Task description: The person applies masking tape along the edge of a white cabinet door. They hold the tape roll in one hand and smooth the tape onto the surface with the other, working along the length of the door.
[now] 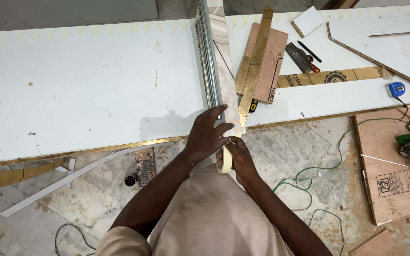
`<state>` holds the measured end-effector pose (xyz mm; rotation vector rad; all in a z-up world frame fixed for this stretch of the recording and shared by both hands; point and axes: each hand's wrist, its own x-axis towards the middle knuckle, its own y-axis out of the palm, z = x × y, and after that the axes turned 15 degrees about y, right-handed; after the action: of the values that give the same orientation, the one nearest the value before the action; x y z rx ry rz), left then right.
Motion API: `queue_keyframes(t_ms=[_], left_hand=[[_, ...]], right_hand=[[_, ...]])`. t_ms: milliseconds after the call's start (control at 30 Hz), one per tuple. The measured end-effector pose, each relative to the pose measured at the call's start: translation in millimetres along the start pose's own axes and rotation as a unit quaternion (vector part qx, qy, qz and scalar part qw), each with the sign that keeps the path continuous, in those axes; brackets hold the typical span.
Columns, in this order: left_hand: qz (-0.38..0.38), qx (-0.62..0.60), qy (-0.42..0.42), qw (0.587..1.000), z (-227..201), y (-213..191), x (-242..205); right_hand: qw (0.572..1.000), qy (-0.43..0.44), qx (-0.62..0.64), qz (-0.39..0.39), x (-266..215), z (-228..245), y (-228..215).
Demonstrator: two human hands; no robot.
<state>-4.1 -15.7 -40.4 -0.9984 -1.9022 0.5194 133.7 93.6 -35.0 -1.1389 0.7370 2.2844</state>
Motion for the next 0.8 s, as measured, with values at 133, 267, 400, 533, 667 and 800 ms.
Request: queue_keyframes(t_ms=[133, 267, 400, 533, 667, 800], left_hand=[[0.018, 0.011, 0.002, 1.0, 1, -2, 2], [0.022, 0.027, 0.004, 0.999, 3, -3, 3], [0.007, 0.038, 0.018, 0.999, 1, -2, 2], [0.0, 0.041, 0.039, 0.998, 4, -3, 2], [0.004, 0.059, 0.054, 0.997, 6, -3, 3], [0.007, 0.062, 0.068, 0.996, 6, -4, 3]], right_hand=[[0.998, -0.04, 0.006, -0.046, 2, -5, 8], [0.995, -0.062, 0.046, -0.061, 9, -14, 8], [0.992, -0.1, 0.076, -0.034, 23, -24, 4], [0.993, -0.08, 0.079, -0.032, 32, -23, -3], [0.993, -0.069, 0.091, -0.022, 42, -24, -12], [0.986, -0.013, 0.153, 0.065, 58, -26, -31]])
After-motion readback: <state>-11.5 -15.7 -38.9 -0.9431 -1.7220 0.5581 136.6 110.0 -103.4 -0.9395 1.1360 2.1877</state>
